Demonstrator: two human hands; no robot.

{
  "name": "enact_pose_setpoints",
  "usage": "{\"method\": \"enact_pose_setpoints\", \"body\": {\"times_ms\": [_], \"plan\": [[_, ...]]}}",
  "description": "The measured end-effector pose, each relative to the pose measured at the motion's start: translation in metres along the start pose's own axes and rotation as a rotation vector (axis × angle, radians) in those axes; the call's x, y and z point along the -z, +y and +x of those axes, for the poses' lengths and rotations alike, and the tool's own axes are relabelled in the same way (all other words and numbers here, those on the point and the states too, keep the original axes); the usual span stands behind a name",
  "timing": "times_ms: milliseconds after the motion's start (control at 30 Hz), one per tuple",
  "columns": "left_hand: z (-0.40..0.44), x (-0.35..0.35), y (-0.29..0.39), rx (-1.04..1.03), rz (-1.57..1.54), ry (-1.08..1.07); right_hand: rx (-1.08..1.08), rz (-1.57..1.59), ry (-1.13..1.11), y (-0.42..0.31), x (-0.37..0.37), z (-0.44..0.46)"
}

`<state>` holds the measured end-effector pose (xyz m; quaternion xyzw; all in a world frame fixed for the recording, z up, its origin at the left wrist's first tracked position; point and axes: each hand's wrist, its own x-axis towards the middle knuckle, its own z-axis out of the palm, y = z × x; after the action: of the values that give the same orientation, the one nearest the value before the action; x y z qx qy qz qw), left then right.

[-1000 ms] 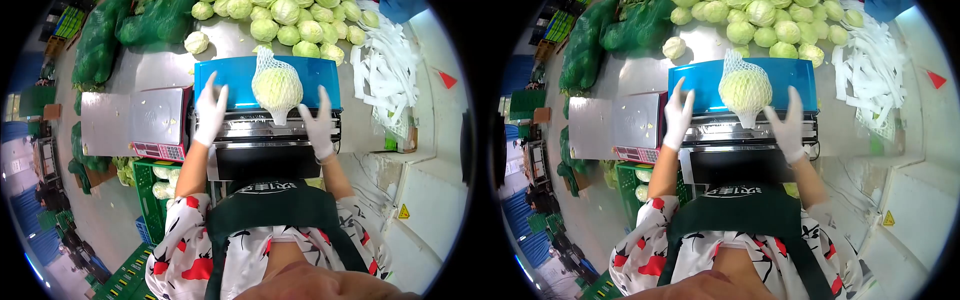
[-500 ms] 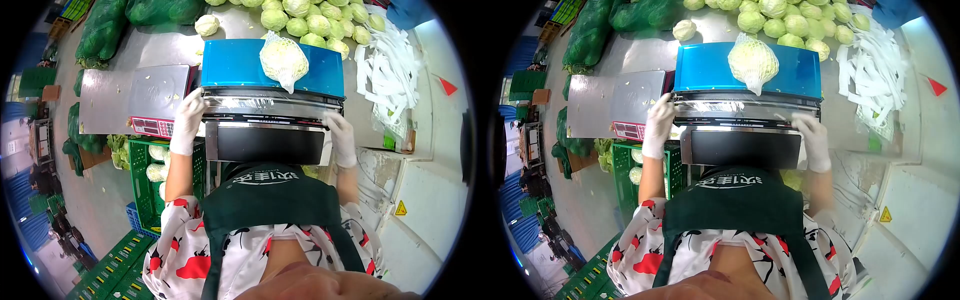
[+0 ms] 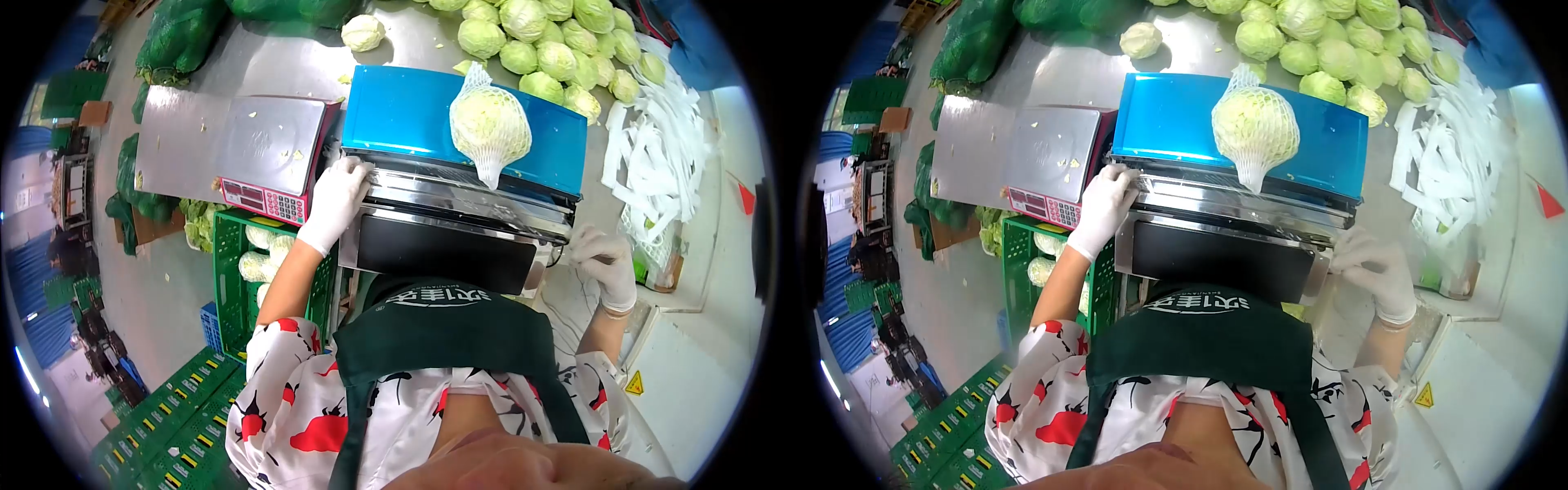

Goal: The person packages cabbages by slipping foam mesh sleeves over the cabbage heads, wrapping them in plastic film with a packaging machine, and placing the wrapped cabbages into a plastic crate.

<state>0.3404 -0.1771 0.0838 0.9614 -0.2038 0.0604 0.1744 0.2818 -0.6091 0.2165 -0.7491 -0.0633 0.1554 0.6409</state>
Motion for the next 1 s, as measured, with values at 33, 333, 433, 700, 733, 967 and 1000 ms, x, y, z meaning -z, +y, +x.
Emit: {"method": "enact_pose_setpoints", "body": {"times_ms": [33,333,433,700,733,967,1000], "plan": [[0.003,-0.001,0.0,-0.014,0.014,-0.017,0.013,-0.012,-0.007,0.005,0.003,0.0],[0.0,-0.034,-0.02,0.383,-0.925,0.087,0.019,-0.631,0.304,0.012,-0.027,0.005],[-0.004,-0.045,-0.028,0.483,-1.211,0.062,0.142,-0.871,0.436,0.077,-0.045,-0.001],[-0.035,0.066,0.021,0.226,-0.911,-0.204,0.347,-0.932,0.669,0.045,-0.069,-0.072],[-0.037,0.081,0.029,0.139,-0.811,-0.231,0.361,-0.966,0.674,0.044,-0.066,-0.076],[0.0,0.141,0.046,0.011,-1.592,-0.067,0.295,-0.929,1.242,0.011,-0.026,-0.068],[0.024,0.128,0.038,-0.184,-1.527,-0.028,0.365,-0.881,1.231,0.002,-0.014,-0.035]]}}
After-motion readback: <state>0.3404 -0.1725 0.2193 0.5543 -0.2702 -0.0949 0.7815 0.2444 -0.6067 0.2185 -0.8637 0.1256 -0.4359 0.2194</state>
